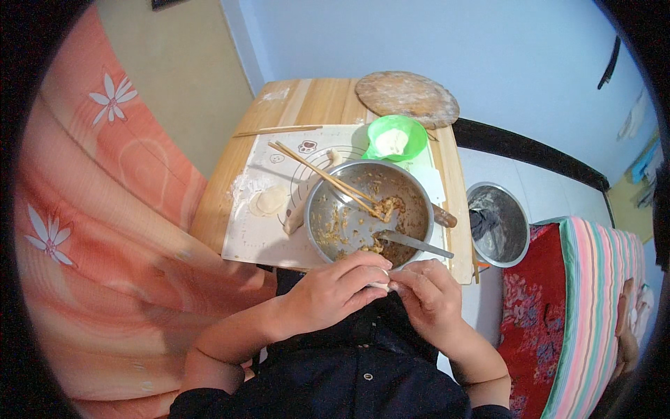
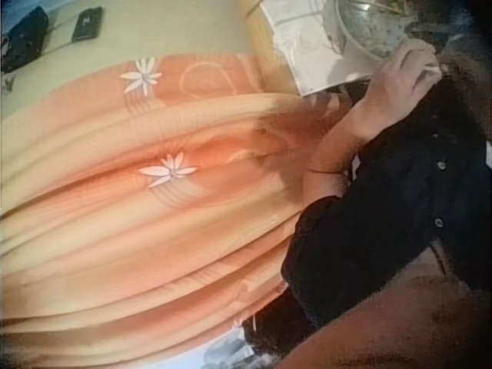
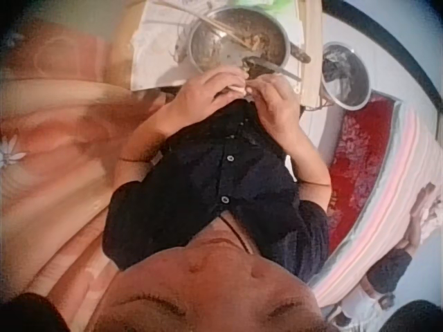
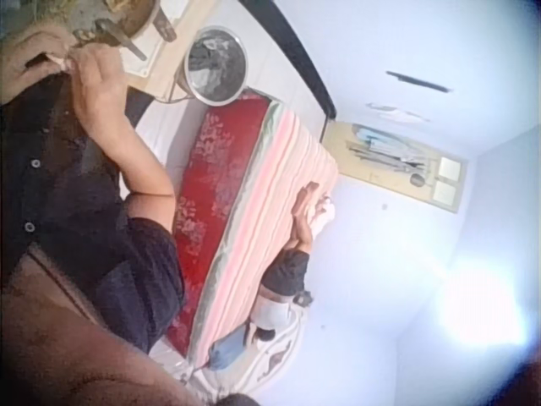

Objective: The person prepares dumplings by scooping a meat filling from a metal bowl into round dough wrappers held in their left hand. They use a metal spoon to transfer the filling and then fold the dough edges to seal the dumplings. The finished dumplings are placed on a wooden board next to the bowl.

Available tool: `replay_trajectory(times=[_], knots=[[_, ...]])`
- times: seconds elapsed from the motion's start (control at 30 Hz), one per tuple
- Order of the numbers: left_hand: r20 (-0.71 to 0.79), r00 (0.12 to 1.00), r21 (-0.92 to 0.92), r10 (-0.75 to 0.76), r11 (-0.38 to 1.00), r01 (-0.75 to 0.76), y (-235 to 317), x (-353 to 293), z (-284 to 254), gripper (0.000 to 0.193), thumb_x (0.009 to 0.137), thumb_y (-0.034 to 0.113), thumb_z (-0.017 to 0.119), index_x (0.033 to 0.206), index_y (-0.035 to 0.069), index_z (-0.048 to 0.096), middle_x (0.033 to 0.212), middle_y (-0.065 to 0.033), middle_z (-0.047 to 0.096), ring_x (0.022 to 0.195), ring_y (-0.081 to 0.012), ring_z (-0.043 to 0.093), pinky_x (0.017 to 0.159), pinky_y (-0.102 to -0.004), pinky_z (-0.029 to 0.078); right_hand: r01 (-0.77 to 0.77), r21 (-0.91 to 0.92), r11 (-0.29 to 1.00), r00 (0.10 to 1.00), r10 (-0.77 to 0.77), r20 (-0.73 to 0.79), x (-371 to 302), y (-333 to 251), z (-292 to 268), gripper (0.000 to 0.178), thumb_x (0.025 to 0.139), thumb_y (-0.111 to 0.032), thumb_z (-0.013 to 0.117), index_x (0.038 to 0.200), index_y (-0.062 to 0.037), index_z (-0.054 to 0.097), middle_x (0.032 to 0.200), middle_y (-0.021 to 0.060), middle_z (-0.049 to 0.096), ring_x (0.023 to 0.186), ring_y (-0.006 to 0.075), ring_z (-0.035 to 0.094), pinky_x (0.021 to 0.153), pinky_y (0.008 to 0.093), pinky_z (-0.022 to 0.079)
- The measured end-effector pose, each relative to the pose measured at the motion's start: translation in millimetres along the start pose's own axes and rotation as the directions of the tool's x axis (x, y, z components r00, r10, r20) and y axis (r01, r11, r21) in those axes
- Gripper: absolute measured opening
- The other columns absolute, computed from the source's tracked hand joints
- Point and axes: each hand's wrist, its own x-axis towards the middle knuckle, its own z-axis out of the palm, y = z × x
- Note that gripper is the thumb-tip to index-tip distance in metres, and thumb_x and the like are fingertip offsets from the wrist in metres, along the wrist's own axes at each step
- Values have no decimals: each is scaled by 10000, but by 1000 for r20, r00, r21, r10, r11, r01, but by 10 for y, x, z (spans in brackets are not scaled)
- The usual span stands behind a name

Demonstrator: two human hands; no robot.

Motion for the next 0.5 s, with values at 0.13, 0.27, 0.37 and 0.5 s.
replay_trajectory(times=[0.13,0.27,0.37,0.5], knots=[[-27,988,-112,-155,982,151,5,-48,60,474,821,159,680,1221,39,457,1190,-148,536,1018,-283,591,849,-339,492,-26,-10,1000,999,26,-45,21,-3,75,179,759,12,664,911,-37,585,869,112,593,793,269,581,672,343,482],[-40,943,-459,-329,845,275,-11,-53,255,648,838,166,676,1373,40,332,1290,-150,488,1088,-232,565,907,-332,460,-330,479,813,907,414,-79,-46,-9,168,76,830,-10,615,894,-26,577,865,126,575,788,247,569,699,318,468],[124,879,-616,-460,659,432,-32,-67,284,581,874,137,641,1370,31,359,1240,-104,526,1083,-150,548,906,-298,454,-285,438,852,932,353,-80,-65,28,215,77,824,-11,626,890,-18,586,859,119,582,786,238,571,706,310,470],[126,853,-613,-507,636,469,-53,-79,275,486,899,109,604,1340,29,417,1141,-63,578,1025,-109,555,881,-258,455,-254,277,927,955,286,-82,-31,-14,94,204,820,-58,661,1019,-22,639,941,101,627,874,202,599,771,298,479]])
